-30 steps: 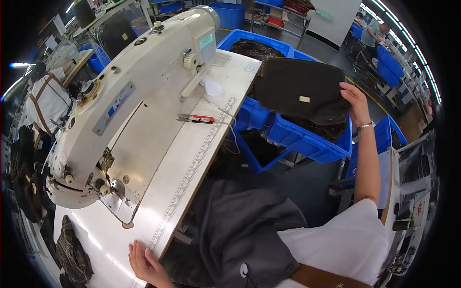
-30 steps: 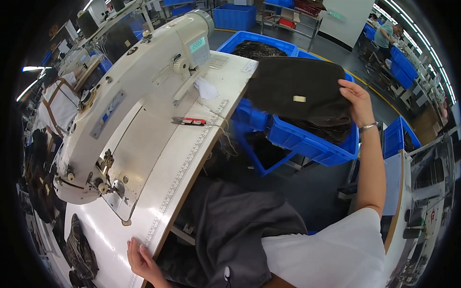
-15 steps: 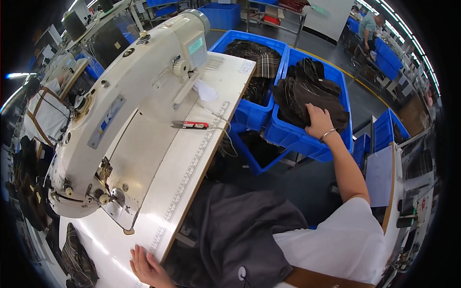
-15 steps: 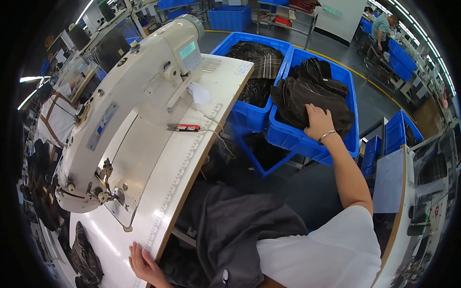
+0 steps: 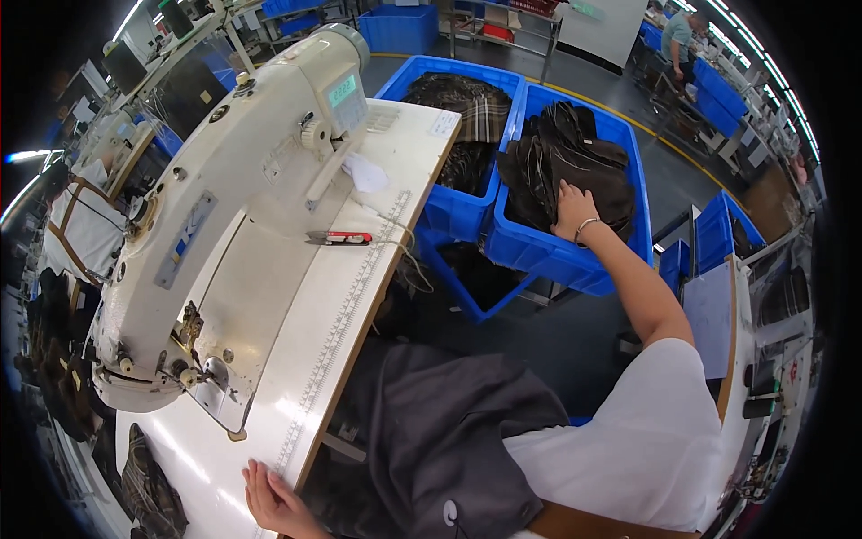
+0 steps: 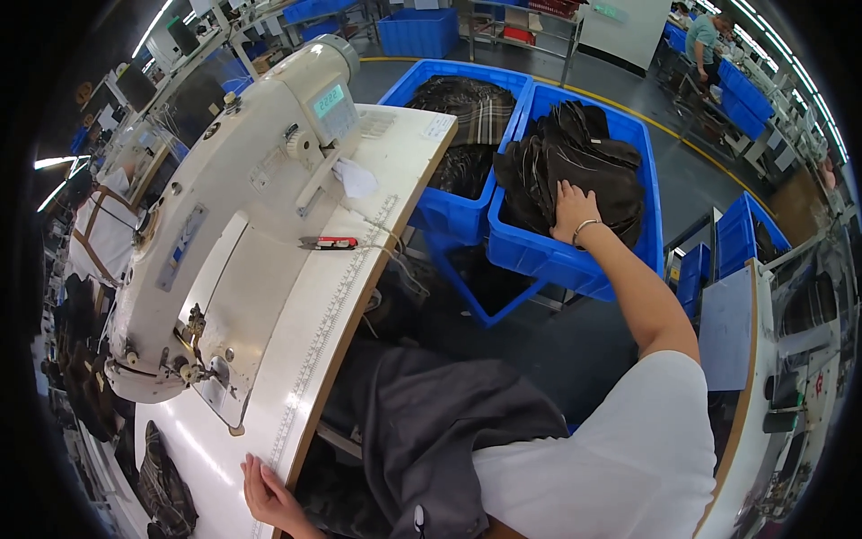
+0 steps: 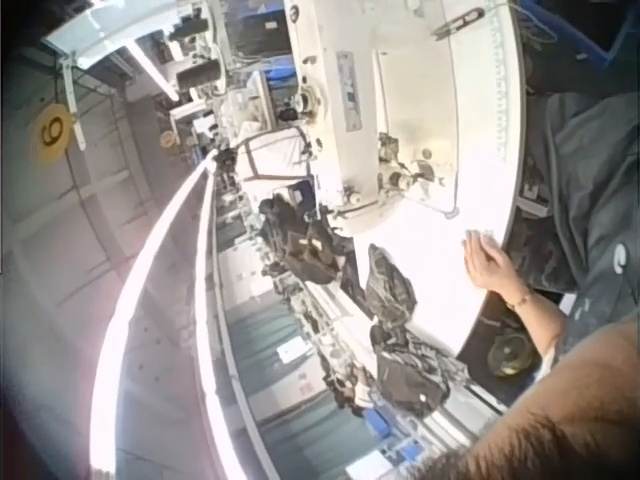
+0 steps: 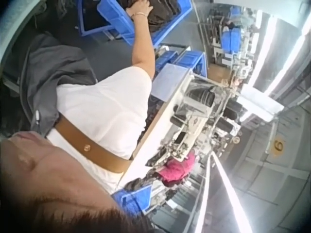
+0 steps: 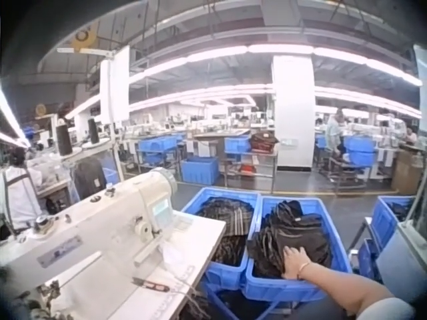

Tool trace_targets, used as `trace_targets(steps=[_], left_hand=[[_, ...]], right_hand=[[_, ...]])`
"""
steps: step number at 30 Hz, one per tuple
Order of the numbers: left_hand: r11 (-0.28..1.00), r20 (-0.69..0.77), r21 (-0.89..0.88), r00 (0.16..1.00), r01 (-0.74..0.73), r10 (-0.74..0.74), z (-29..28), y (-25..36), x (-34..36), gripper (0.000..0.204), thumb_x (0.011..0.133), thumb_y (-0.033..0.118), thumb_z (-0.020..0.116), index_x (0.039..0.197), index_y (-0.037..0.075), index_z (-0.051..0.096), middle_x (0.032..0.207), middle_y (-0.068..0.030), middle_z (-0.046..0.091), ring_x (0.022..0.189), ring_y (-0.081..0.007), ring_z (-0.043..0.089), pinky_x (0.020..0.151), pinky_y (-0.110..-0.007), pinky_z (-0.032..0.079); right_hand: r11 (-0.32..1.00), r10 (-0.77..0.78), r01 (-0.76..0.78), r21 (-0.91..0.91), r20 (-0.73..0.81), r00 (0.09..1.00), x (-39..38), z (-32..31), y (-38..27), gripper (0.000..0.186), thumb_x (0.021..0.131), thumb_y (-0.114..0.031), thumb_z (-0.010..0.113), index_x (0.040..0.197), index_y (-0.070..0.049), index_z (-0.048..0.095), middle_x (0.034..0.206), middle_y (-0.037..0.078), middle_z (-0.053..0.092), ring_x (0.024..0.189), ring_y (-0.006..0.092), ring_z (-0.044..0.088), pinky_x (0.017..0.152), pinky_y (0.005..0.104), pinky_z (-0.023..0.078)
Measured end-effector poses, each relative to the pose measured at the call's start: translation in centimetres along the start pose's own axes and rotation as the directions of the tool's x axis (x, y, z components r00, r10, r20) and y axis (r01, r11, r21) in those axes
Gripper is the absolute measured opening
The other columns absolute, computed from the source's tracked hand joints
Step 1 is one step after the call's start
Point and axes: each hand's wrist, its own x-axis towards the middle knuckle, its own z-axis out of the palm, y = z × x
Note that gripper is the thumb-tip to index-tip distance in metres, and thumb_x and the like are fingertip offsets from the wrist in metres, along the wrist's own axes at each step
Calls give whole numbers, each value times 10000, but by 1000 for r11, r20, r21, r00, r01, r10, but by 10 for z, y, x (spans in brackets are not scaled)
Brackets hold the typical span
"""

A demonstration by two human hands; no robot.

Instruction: Sewing together fabric pieces to assemble pockets or small bags using an industrial sewing machine.

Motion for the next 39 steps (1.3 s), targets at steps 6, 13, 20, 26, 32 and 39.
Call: trace_targets(steps=[6, 13, 20, 26, 32, 39], left_hand=[[989, 50, -34, 989, 142, -140, 4, -5, -7, 230, 989, 122, 574, 1071, -50, 704, 1147, -179, 705, 1149, -350, 644, 956, -393, 510], [989, -4, -78, 992, 127, -128, 5, -18, -10, 227, 985, 122, 587, 1046, -62, 705, 1112, -180, 716, 1095, -346, 672, 924, -381, 530], [1000, -42, -2, 999, 7, -7, 9, -2, -3, 297, 972, 236, 636, 1039, -34, 741, 979, -177, 744, 894, -290, 733, 778, -357, 574], [984, -30, -80, 987, 158, -160, 16, -18, -9, 170, 904, 37, 618, 1026, -38, 710, 1079, -182, 719, 1077, -367, 672, 1001, -446, 487], [980, -54, -115, 984, 163, -170, 12, 1, 4, 101, 868, 83, 659, 907, 34, 738, 1012, -131, 743, 1031, -309, 700, 914, -405, 525], [975, -94, -75, 972, 210, -216, 2, -5, -6, 89, 835, 122, 718, 916, 112, 753, 1028, -50, 751, 1023, -227, 710, 888, -377, 533]], right_hand=[[954, -131, 141, 264, -52, 990, 4, -39, 33, 524, 738, -315, 689, 1156, -3, 645, 1123, 223, 671, 1061, 373, 639, 915, 440, 519], [829, -180, 214, 517, -117, 977, 38, -55, 88, 360, 731, -255, 687, 981, 3, 707, 975, 245, 692, 947, 405, 664, 868, 454, 535], [978, -22, 58, 201, -174, 984, -4, -3, 21, 647, 703, -317, 731, 1251, -15, 569, 1297, 181, 599, 1203, 333, 576, 983, 481, 473], [984, -1, 37, 172, -203, 979, 0, 2, -12, 1032, 708, -328, 740, 1536, -18, 208, 1515, 171, 355, 1386, 299, 371, 1075, 587, 322], [861, 111, 14, 509, -215, 970, -5, -17, -1, 1193, 654, -195, 800, 1573, -110, 43, 1178, 204, 641, 1101, 392, 611, 1004, 497, 433], [870, 95, 99, 482, -361, 928, 44, 53, 14, 1234, 651, 13, 768, 1585, -256, 9, 1162, 238, 647, 1043, 421, 629, 872, 482, 522]])
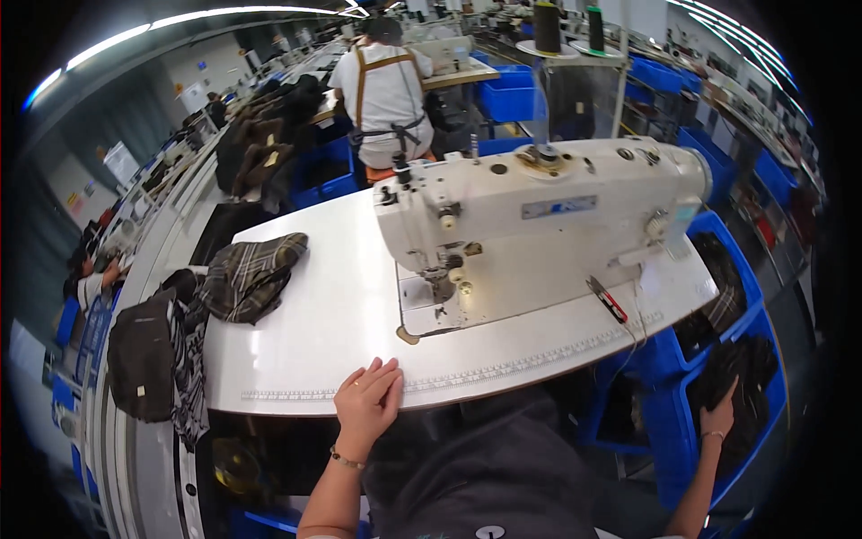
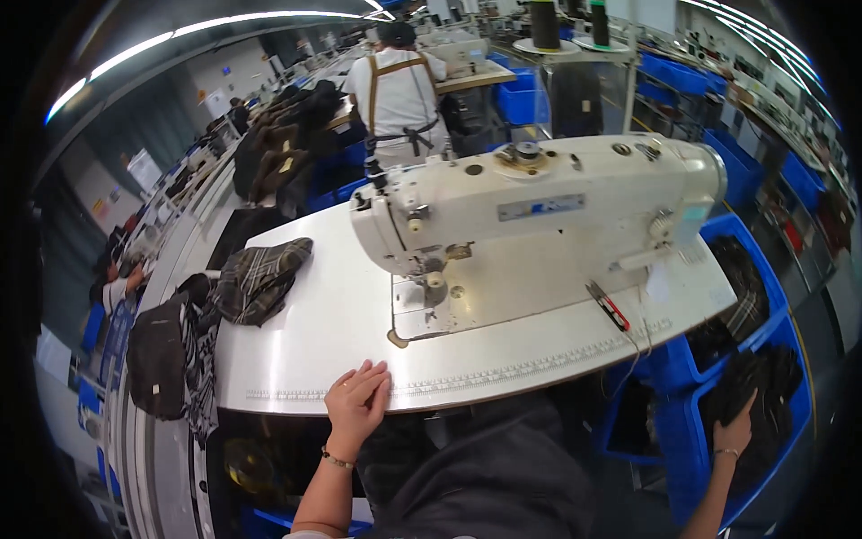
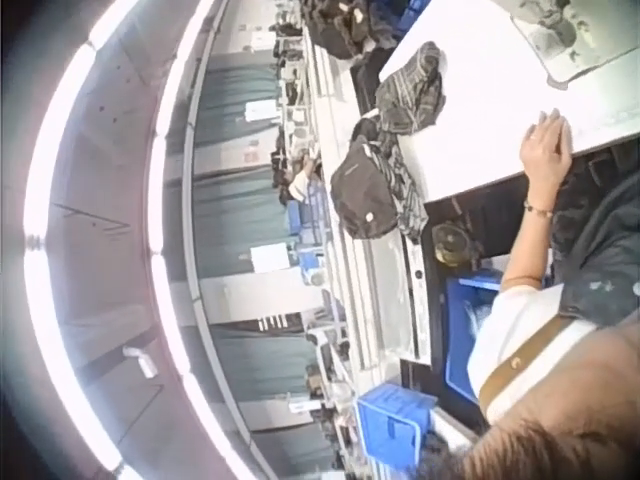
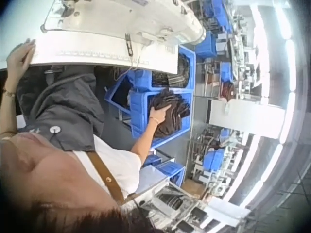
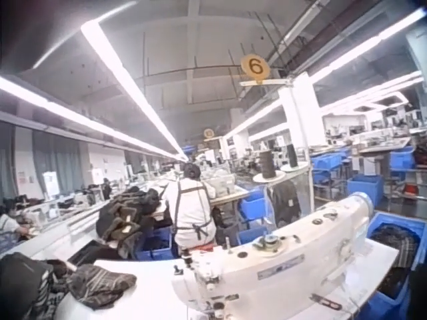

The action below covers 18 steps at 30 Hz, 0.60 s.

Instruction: Sewing together fabric pieces to assemble pockets or small bags using an industrial sewing machine.

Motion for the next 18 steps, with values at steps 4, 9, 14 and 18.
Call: trace_targets(steps=[4, 9, 14, 18], left_hand=[[1000, -3, 8, 1000, 15, -15, -1, 0, -4, 98, 840, 141, 724, 934, 132, 752, 1044, -27, 749, 1031, -212, 708, 888, -372, 538], [1000, 3, 1, 1000, -31, 31, 0, -1, -3, 141, 837, 162, 730, 976, 139, 738, 1086, -7, 738, 1041, -199, 703, 881, -368, 544], [989, 162, -136, 986, 59, -36, -27, -34, 13, 212, 848, 174, 726, 1052, 117, 720, 1139, -41, 717, 1133, -231, 657, 980, -428, 493], [984, -97, 64, 983, 165, -158, -64, -107, 61, 139, 877, 84, 665, 999, 67, 729, 1004, -87, 729, 928, -274, 686, 795, -356, 538]], right_hand=[[987, -84, 87, -133, 25, 996, 13, 7, 6, 1207, 709, 5, 746, 1578, -335, -20, 1171, 263, 629, 1052, 433, 625, 881, 498, 526], [942, -14, 112, -316, 295, 955, 47, 13, 17, 1142, 727, -64, 749, 1581, -282, 23, 1136, 252, 659, 1076, 422, 626, 892, 492, 535], [828, -286, 394, -399, 303, 909, 84, -52, -62, 618, 788, -205, 735, 1358, -83, 529, 1081, 182, 686, 1009, 375, 653, 835, 483, 531], [677, -731, 736, 7, -110, 674, 41, -84, -216, 385, 876, -129, 661, 1250, -46, 627, 887, 164, 687, 740, 335, 646, 666, 414, 503]])
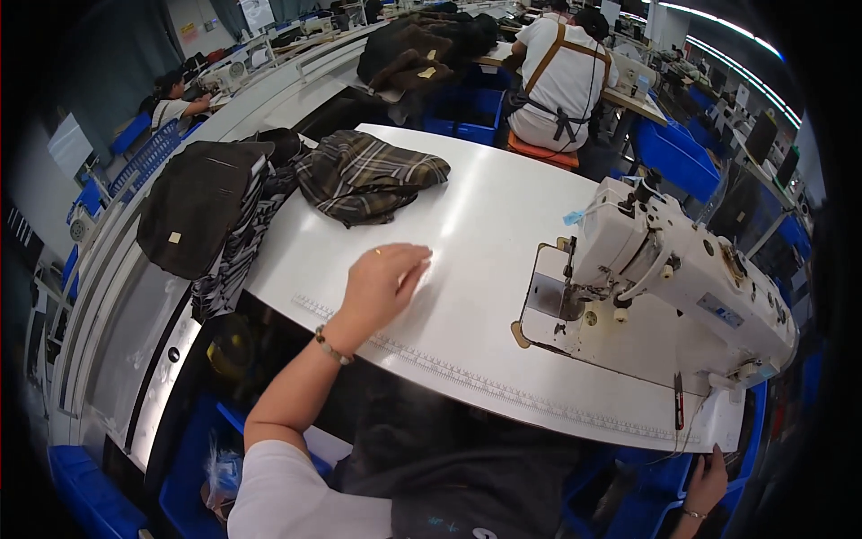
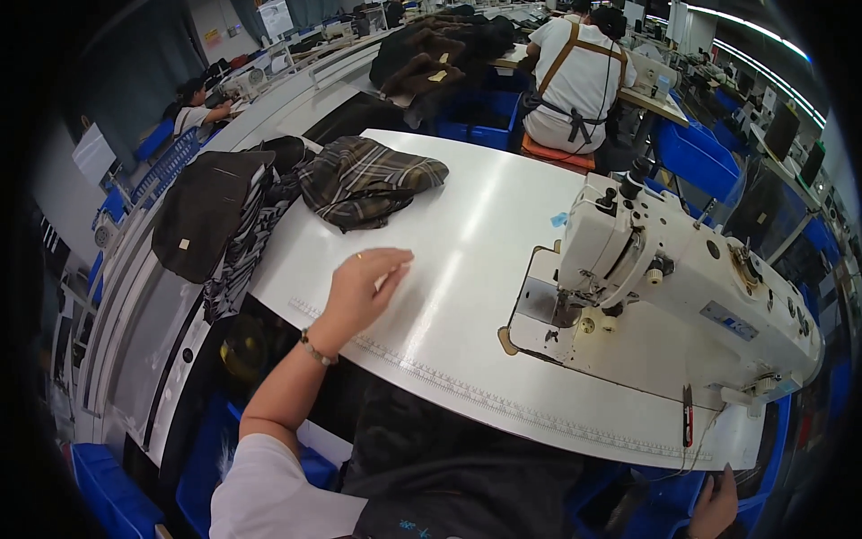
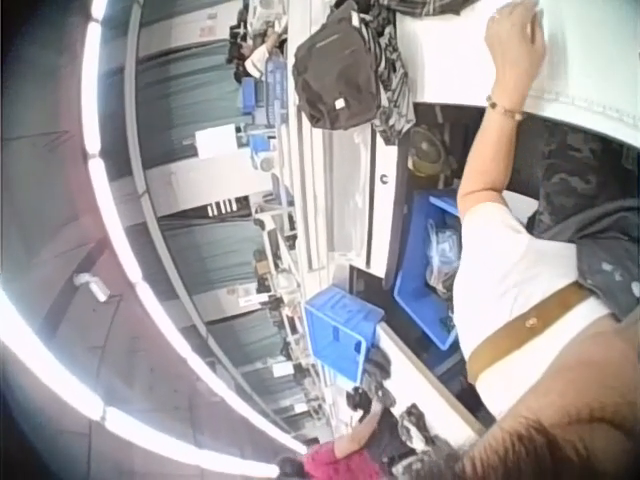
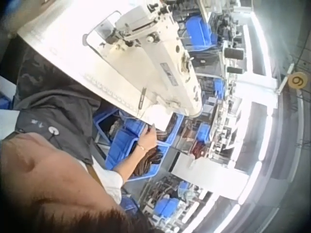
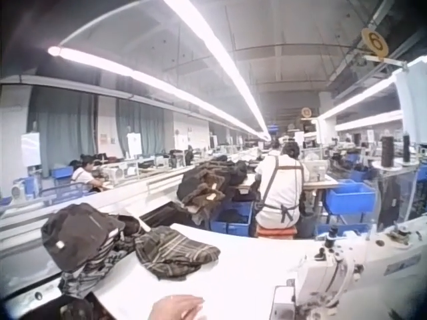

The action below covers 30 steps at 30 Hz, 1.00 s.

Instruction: Sewing together fabric pieces to assemble pockets or small bags using an industrial sewing machine.

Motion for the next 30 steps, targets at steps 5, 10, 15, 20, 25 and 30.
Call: trace_targets(steps=[5, 10, 15, 20, 25, 30], left_hand=[[984, -152, 180, 988, -10, 38, 10, -79, 91, 151, 853, 73, 676, 997, 57, 720, 956, -96, 713, 883, -284, 652, 783, -380, 519], [897, 107, 425, 990, -125, 87, 22, -119, 114, 133, 834, 129, 700, 953, 77, 723, 1002, -71, 701, 935, -275, 647, 804, -389, 518], [960, -5, 257, 993, 115, -117, 19, -120, 132, 116, 839, 163, 716, 905, 68, 723, 909, -86, 692, 829, -267, 660, 732, -367, 522], [997, -234, -2, 969, 76, -75, -9, -66, 122, 110, 841, 154, 723, 865, 47, 706, 819, -90, 668, 744, -268, 640, 659, -352, 503], [940, -97, 15, 935, -340, 340, 8, 42, 46, 117, 732, 67, 740, 778, 95, 637, 856, -30, 644, 811, -242, 620, 713, -353, 503], [908, 234, -192, 881, -373, 411, 49, 86, -47, 159, 794, 168, 737, 859, 84, 619, 1002, -28, 631, 957, -219, 602, 938, -398, 466]], right_hand=[[747, -583, 604, 278, -160, 796, 72, -16, -184, 252, 798, -46, 669, 1047, -6, 677, 734, 110, 617, 593, 285, 593, 540, 398, 451], [264, -830, 903, 338, -398, 391, 110, 6, -297, 281, 713, -82, 712, 994, -73, 691, 719, 7, 626, 560, 192, 586, 511, 319, 467], [26, -871, 940, 341, -454, 189, 128, 15, -350, 217, 732, -96, 712, 948, -94, 690, 707, -3, 618, 572, 167, 603, 491, 312, 465], [28, -843, 502, 864, -249, 476, 115, 24, -373, 160, 874, -155, 670, 996, -51, 663, 849, 49, 693, 701, 160, 677, 587, 294, 533], [-41, -810, -584, 811, 315, 494, 113, 50, -368, 400, 977, -207, 598, 1320, -26, 499, 1167, 175, 676, 914, 193, 701, 723, 312, 581], [-83, -684, -754, 652, 513, 519, 120, 34, -371, 515, 946, -109, 610, 1404, -30, 388, 987, 123, 668, 815, 182, 685, 661, 291, 571]])
